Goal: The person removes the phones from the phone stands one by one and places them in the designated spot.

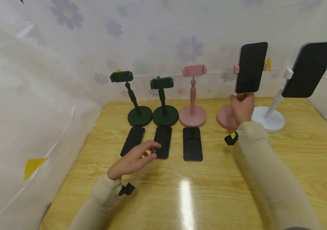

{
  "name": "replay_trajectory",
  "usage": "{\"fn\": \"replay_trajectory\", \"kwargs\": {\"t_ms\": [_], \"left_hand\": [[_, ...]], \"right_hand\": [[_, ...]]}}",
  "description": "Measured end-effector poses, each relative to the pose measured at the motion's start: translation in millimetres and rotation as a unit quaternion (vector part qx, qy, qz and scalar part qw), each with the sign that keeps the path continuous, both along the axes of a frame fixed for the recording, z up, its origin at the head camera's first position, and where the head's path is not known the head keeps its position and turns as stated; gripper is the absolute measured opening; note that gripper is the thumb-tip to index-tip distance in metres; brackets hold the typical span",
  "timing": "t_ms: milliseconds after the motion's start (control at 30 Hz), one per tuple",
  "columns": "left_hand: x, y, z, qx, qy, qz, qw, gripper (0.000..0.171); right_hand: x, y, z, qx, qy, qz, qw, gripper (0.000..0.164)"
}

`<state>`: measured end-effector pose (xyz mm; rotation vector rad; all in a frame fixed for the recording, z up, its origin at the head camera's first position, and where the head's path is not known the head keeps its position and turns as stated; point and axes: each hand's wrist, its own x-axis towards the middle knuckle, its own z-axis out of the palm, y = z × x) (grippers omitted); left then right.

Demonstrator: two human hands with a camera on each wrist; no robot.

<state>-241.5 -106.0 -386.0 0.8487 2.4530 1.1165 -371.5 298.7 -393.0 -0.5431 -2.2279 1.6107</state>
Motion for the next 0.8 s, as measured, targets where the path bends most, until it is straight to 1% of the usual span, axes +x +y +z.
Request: {"fn": "replay_trajectory", "kwargs": {"t_ms": [100, 167, 200, 267, 333, 367, 433, 467, 567, 600, 667, 700, 733, 767, 800], "left_hand": [[0.4, -2.1, -0.8, -0.001, -0.003, -0.006, 1.0, 0.037], [0.9, -3.8, -1.3, -0.003, -0.004, -0.009, 0.9999, 0.038], [1.3, -4.7, -1.6, -0.003, -0.003, -0.011, 0.9999, 0.039], [2.2, -6.5, -1.9, -0.002, -0.002, -0.013, 0.9999, 0.04], [2.5, -7.4, -2.1, -0.002, -0.003, -0.014, 0.9999, 0.041], [2.7, -7.2, -2.1, -0.001, -0.003, -0.016, 0.9999, 0.041], [2.6, -7.0, -2.7, 0.0, -0.005, -0.02, 0.9998, 0.041], [2.7, -6.7, -2.8, 0.0, -0.006, -0.021, 0.9998, 0.041], [2.5, -5.6, -4.1, -0.002, -0.011, -0.022, 0.9997, 0.041], [2.3, -5.4, -4.8, -0.002, -0.012, -0.022, 0.9997, 0.041], [2.1, -4.8, -6.1, -0.002, -0.016, -0.02, 0.9997, 0.041], [1.9, -4.6, -7.0, 0.0, -0.018, -0.02, 0.9996, 0.041], [1.8, -4.4, -8.3, 0.001, -0.019, -0.021, 0.9996, 0.041], [1.7, -4.1, -9.7, 0.003, -0.021, -0.022, 0.9995, 0.041], [1.7, -3.6, -11.1, 0.003, -0.023, -0.023, 0.9994, 0.041]], "right_hand": [[-6.7, 8.0, 2.4, -0.013, -0.032, 0.03, 0.999, 0.018], [-11.0, 12.1, 3.9, -0.026, -0.047, 0.036, 0.998, 0.021], [-13.4, 13.0, 4.4, -0.033, -0.045, 0.034, 0.998, 0.024], [-17.9, 13.4, 5.0, -0.044, -0.037, 0.029, 0.998, 0.031], [-21.6, 13.6, 5.2, -0.05, -0.022, 0.024, 0.998, 0.044], [-23.7, 14.1, 4.9, -0.045, -0.01, 0.02, 0.999, 0.051], [-26.9, 14.6, 4.5, -0.038, 0.016, 0.027, 0.999, 0.061], [-27.7, 14.1, 6.2, -0.049, 0.031, 0.038, 0.998, 0.061], [-27.2, 14.6, 11.0, -0.091, 0.074, 0.105, 0.988, 0.047], [-26.3, 14.7, 12.9, -0.116, 0.082, 0.131, 0.981, 0.041], [-25.4, 14.3, 16.4, -0.158, 0.088, 0.168, 0.969, 0.024], [-25.7, 14.4, 16.2, -0.17, 0.089, 0.178, 0.965, 0.02], [-26.4, 13.9, 15.9, -0.179, 0.091, 0.177, 0.964, 0.019], [-27.2, 12.7, 15.5, -0.182, 0.093, 0.168, 0.964, 0.019], [-28.0, 11.0, 15.3, -0.197, 0.097, 0.161, 0.962, 0.021]]}}
